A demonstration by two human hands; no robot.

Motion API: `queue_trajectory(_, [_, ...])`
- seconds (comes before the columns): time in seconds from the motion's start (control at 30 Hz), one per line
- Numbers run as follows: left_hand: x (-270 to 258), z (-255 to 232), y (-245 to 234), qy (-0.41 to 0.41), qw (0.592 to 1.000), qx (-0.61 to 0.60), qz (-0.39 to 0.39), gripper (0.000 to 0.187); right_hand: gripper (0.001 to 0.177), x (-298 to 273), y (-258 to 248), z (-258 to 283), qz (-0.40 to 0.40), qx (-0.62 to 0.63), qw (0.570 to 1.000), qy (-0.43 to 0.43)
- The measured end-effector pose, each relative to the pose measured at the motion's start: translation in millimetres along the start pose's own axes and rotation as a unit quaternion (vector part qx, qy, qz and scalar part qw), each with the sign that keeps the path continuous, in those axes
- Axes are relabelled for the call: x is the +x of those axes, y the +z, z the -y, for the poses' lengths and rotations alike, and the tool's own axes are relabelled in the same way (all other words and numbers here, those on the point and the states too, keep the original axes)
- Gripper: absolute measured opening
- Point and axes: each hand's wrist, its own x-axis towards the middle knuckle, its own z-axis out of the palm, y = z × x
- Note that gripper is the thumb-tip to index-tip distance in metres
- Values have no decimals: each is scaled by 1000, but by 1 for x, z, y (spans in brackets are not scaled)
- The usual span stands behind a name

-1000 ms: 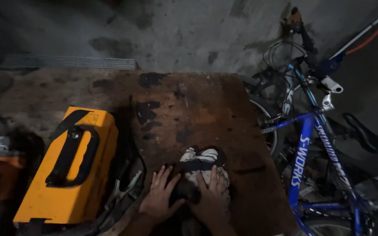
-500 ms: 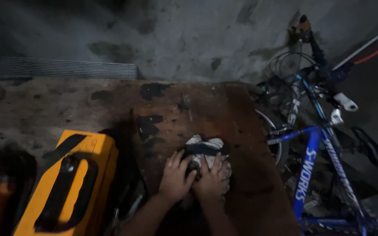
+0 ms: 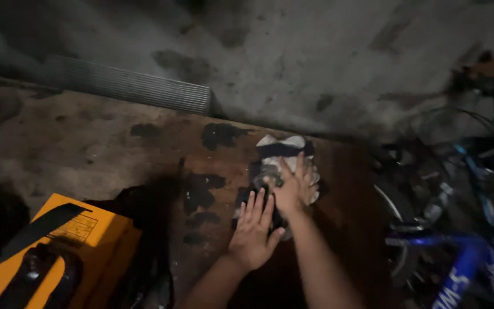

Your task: The person wipes a wooden table surface with a cloth. They move a yellow power tool and a coiled cable aside to access the surface, then continue wiping the table with the cloth.

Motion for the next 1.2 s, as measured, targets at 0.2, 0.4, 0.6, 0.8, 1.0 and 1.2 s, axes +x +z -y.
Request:
queue_trajectory(0.2, [-6, 7, 8, -75, 991, 110, 16, 87, 63, 63, -13, -13, -17, 27, 998, -62])
queue_trajectory(0.4, [-8, 3, 6, -76, 989, 125, 12, 80, 53, 78, -3, -75, -34, -33, 998, -37])
queue_trajectory(0.6, [-40, -32, -18, -123, 965, 164, 165, 76, 71, 20, -24, -209, -95, -38, 980, 168])
queue_trajectory(0.8, [-107, -58, -77, -86, 985, 103, 111, 69, 86, -94, -5, -238, -145, 17, 961, 237])
queue_trajectory(1.0, [-149, -68, -182, -5, 974, 207, -88, 64, 64, -188, 27, -130, -148, -89, 980, 95])
queue_trajectory(1.2, [-207, -36, -275, -99, 937, 284, -177, 71, 51, -271, 28, 3, -1, -34, 998, -54])
